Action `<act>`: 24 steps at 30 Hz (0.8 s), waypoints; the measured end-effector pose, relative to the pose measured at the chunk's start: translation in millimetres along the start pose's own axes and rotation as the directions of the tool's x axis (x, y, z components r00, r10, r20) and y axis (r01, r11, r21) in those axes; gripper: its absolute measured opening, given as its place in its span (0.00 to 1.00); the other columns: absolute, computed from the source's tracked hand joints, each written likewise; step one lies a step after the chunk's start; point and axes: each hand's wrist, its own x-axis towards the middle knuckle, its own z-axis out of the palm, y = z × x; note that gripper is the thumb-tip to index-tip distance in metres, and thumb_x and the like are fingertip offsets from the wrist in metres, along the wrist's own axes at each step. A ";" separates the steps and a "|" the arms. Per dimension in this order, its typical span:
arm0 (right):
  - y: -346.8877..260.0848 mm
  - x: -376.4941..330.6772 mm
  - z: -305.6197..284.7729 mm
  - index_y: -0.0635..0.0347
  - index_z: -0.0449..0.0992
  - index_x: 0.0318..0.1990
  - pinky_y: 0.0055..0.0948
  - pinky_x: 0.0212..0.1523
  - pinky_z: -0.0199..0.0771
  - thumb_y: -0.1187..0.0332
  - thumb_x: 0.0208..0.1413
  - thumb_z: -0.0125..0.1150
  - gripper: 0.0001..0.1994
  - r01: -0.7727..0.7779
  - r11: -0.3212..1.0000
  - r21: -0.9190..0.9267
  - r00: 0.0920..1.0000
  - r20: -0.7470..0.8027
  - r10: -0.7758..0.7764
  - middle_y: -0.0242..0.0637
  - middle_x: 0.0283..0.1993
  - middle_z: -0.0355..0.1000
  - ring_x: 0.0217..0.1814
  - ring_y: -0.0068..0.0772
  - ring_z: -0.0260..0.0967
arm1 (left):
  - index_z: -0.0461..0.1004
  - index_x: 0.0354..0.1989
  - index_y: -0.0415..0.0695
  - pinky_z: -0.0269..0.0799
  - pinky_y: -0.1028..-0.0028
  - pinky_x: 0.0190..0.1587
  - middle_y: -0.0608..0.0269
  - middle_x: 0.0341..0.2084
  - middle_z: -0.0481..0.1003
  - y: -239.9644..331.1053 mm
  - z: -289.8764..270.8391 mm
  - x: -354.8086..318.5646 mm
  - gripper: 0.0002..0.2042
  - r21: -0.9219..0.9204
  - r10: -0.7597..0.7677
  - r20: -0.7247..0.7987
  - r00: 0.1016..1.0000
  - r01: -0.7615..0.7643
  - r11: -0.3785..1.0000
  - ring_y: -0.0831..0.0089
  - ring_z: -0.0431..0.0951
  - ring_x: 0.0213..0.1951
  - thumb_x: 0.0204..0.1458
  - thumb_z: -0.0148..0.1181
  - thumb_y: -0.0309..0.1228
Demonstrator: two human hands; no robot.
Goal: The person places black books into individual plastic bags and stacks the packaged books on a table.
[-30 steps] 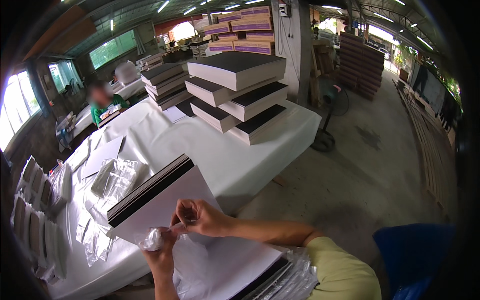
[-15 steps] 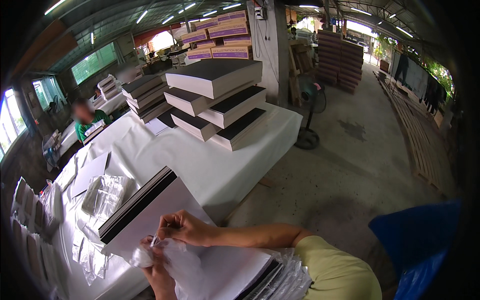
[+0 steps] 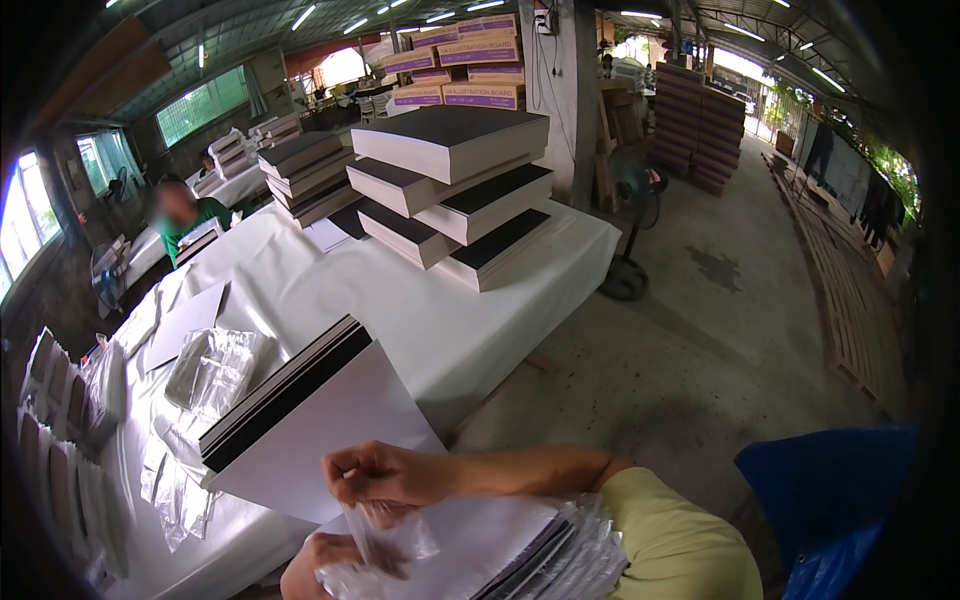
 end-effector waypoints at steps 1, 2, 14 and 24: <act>-4.7 1.1 -1.9 0.55 0.62 0.28 0.16 0.09 0.49 0.67 0.56 0.47 0.06 0.036 0.998 -0.058 0.999 0.007 -0.036 0.23 0.16 0.55 0.09 0.11 0.48 | 0.61 0.48 0.39 0.68 0.78 0.31 0.58 0.37 0.70 -1.7 4.9 -0.3 0.29 0.040 -0.053 0.061 0.997 0.051 0.998 0.76 0.72 0.31 0.34 0.65 0.30; -12.0 2.8 -4.0 0.55 0.62 0.28 0.16 0.09 0.49 0.67 0.56 0.47 0.06 0.072 0.991 -0.117 0.997 0.017 -0.071 0.23 0.16 0.55 0.09 0.11 0.48 | 0.62 0.48 0.39 0.68 0.78 0.31 0.58 0.37 0.70 -4.1 11.2 2.8 0.29 0.071 -0.099 0.105 0.990 0.091 0.993 0.76 0.72 0.31 0.33 0.65 0.30; -78.0 -25.0 -42.1 0.52 0.62 0.32 0.13 0.07 0.46 0.57 0.55 0.47 0.10 0.241 0.969 -0.053 0.897 -0.369 -0.243 0.19 0.12 0.50 0.07 0.11 0.44 | 0.62 0.46 0.39 0.68 0.77 0.31 0.58 0.36 0.70 11.1 -10.9 -71.0 0.28 0.065 -0.028 -0.389 0.921 0.057 0.996 0.75 0.71 0.31 0.32 0.66 0.28; 21.6 -32.1 -47.8 0.57 0.71 0.38 0.19 0.26 0.64 0.59 0.52 0.52 0.12 -0.118 0.959 -0.256 0.867 0.444 0.225 0.31 0.30 0.66 0.30 0.16 0.62 | 0.63 0.44 0.40 0.69 0.76 0.31 0.59 0.35 0.69 -0.1 4.9 -46.1 0.28 0.174 0.050 -0.646 0.761 0.083 0.981 0.75 0.71 0.31 0.30 0.66 0.27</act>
